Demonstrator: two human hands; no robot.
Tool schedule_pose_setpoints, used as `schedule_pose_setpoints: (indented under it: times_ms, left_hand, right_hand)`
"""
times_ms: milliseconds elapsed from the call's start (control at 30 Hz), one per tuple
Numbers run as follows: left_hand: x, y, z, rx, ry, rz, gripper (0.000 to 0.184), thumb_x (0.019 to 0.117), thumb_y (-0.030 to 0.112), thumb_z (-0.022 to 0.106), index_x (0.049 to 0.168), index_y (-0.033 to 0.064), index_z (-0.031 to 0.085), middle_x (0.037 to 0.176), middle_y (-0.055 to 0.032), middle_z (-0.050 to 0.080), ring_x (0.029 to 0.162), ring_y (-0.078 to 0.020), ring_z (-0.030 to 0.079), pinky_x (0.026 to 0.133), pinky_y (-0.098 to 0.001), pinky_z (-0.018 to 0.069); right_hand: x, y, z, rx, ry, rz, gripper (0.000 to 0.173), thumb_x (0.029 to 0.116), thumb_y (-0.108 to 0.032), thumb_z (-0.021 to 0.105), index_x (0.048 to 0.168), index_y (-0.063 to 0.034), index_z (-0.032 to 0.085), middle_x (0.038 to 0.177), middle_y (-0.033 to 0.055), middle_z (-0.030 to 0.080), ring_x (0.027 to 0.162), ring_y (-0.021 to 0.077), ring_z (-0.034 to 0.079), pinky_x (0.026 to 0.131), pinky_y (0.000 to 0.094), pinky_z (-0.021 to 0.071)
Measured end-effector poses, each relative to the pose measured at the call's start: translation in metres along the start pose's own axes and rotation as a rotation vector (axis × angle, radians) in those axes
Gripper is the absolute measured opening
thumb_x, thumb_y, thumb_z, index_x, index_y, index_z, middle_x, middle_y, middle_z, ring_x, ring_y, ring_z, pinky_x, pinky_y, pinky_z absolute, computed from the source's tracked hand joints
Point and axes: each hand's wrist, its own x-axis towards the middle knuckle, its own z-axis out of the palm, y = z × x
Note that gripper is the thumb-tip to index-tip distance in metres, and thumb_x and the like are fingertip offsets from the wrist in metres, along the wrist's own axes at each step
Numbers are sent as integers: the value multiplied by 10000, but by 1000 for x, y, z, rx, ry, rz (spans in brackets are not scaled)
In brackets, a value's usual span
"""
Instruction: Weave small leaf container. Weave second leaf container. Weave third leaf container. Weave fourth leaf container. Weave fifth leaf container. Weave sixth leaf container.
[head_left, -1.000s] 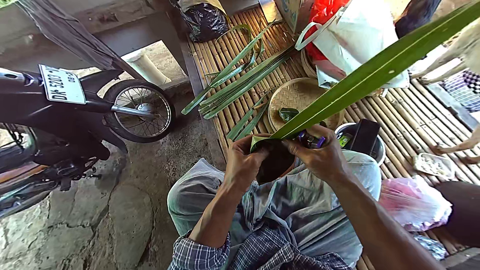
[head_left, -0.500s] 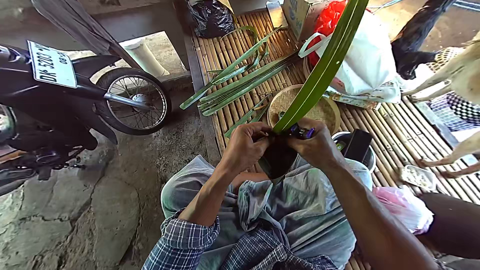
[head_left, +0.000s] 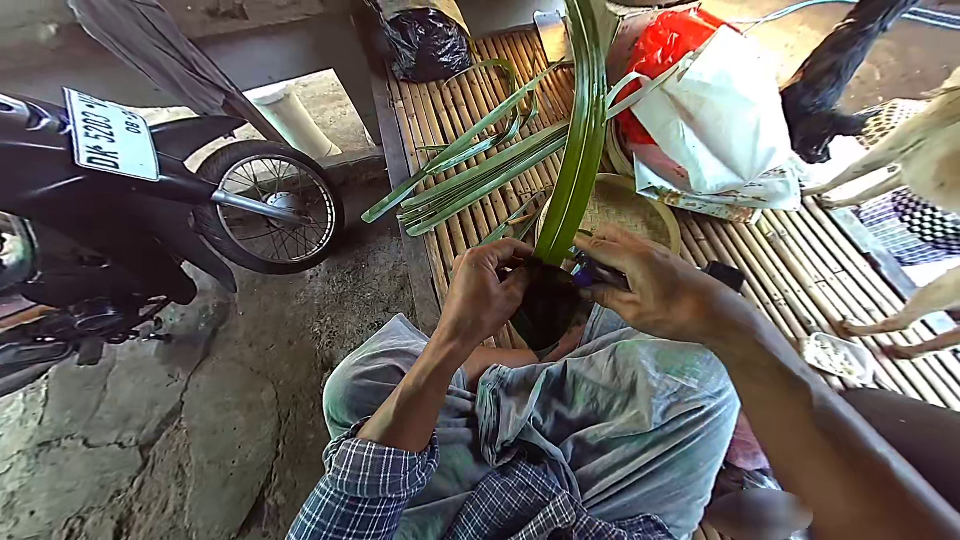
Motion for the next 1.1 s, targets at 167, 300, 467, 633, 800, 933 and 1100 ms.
schedule_pose_setpoints:
  times_ms: [167, 300, 467, 633, 800, 933, 1100]
  left_hand:
    - [-2, 8, 11, 82, 50, 48, 101, 955, 114, 705, 1029, 165, 751, 919, 62, 762, 735, -39, 707, 656, -269, 616]
    - [-2, 11, 12, 90, 58, 89, 113, 949, 100, 710, 1041, 147, 756, 924, 55, 763, 764, -30, 713, 690, -257, 622]
    - [-2, 9, 11, 57, 63, 90, 116, 947, 104, 714, 1032, 162, 767, 940, 68, 761, 709, -38, 700, 628, -262, 615]
    - [-2, 17, 16, 54, 34, 134, 107, 934, 141, 728, 1021, 182, 775, 953, 71, 738, 683, -35, 666, 597, -246, 585]
    - [-3, 18, 12, 72, 41, 156, 84, 922, 133, 736, 989, 173, 768, 950, 80, 743, 741, -29, 689, 629, -258, 605]
    - [-7, 22, 5, 4, -10, 108, 184, 886, 79, 761, 1047, 158, 722, 999, 65, 741, 757, -65, 717, 623, -287, 648]
    - [-11, 22, 1, -18, -20, 61, 138, 876, 18, 750, 960, 127, 739, 944, 45, 750, 703, -81, 714, 621, -294, 646]
  right_hand:
    - [11, -7, -5, -109, -21, 82, 302, 801, -235, 831, 1083, -208, 726, 1007, -14, 679, 940, 150, 663, 796, 436, 571]
    - [14, -14, -5, -112, 0, 151, 277, 762, -216, 846, 999, -201, 704, 963, -13, 697, 911, 172, 675, 763, 485, 566]
    - [6, -23, -8, -228, 71, 171, 249, 789, -311, 839, 984, -206, 723, 955, -4, 690, 901, 203, 676, 717, 501, 557]
    - [11, -22, -8, -150, 16, 161, 156, 768, -256, 837, 811, -193, 702, 814, -22, 668, 783, 168, 655, 656, 465, 539]
    - [7, -24, -4, -103, 152, 103, 106, 781, -180, 842, 787, -202, 739, 770, -43, 692, 731, 126, 665, 637, 424, 536]
    - [4, -25, -2, -158, 216, 126, 82, 792, -194, 812, 766, -219, 738, 752, -46, 686, 727, 139, 667, 621, 452, 527]
    - [3, -16, 7, -213, 296, 43, 52, 763, -173, 763, 798, -193, 731, 776, -31, 679, 725, 172, 674, 587, 489, 522]
